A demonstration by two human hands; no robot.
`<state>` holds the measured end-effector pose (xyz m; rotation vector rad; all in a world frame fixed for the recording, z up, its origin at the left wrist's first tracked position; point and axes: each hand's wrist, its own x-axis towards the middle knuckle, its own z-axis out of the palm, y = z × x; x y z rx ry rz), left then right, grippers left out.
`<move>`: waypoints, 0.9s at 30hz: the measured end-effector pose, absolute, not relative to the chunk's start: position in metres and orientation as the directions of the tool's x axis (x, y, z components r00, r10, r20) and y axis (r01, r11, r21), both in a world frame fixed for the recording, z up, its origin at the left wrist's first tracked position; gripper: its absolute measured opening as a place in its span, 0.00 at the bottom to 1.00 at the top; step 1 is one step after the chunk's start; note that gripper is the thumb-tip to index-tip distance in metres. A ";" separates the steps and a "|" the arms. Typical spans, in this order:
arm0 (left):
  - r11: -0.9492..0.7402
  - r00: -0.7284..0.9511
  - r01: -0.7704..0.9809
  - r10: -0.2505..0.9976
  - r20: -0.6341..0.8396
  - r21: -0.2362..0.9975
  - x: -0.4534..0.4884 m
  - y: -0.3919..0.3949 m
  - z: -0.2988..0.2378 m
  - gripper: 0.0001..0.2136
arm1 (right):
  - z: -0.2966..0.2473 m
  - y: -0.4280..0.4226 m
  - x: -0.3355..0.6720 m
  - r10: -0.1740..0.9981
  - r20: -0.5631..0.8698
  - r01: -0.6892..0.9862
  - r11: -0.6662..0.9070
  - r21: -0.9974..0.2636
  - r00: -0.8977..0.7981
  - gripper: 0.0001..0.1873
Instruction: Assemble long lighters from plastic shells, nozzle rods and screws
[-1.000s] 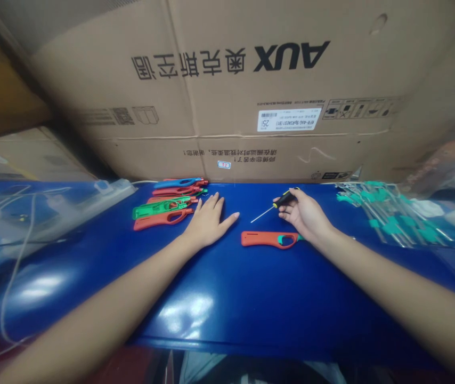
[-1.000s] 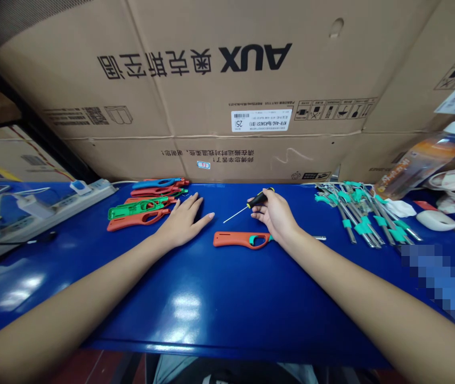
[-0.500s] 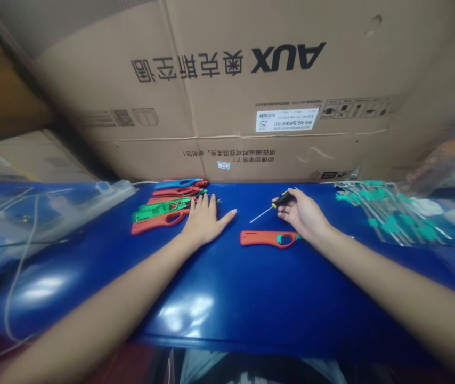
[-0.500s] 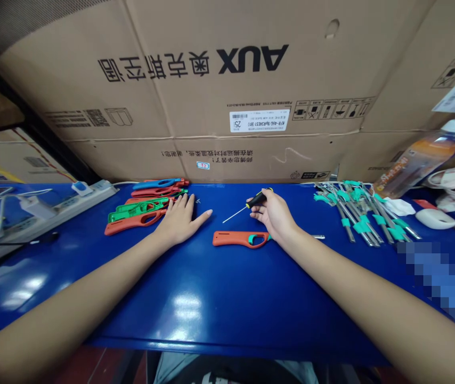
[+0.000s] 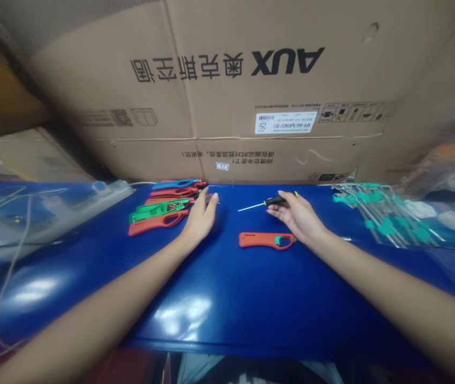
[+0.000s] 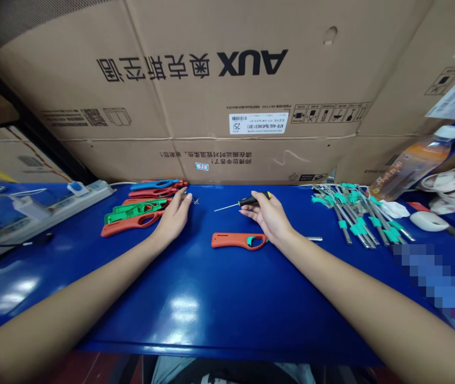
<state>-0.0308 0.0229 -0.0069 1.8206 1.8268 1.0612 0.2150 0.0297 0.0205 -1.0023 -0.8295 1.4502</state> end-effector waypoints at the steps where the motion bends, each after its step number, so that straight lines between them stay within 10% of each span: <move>1: -0.098 -0.141 0.664 0.957 0.252 0.742 -0.032 0.025 -0.008 0.30 | 0.022 0.028 0.213 0.993 -0.113 -0.375 -0.116 -0.920 -0.028 0.08; 27: -0.132 -0.216 0.409 0.947 0.236 0.903 -0.032 0.030 -0.012 0.27 | 0.024 0.030 0.182 0.991 0.014 -0.165 -0.009 -0.986 -0.135 0.04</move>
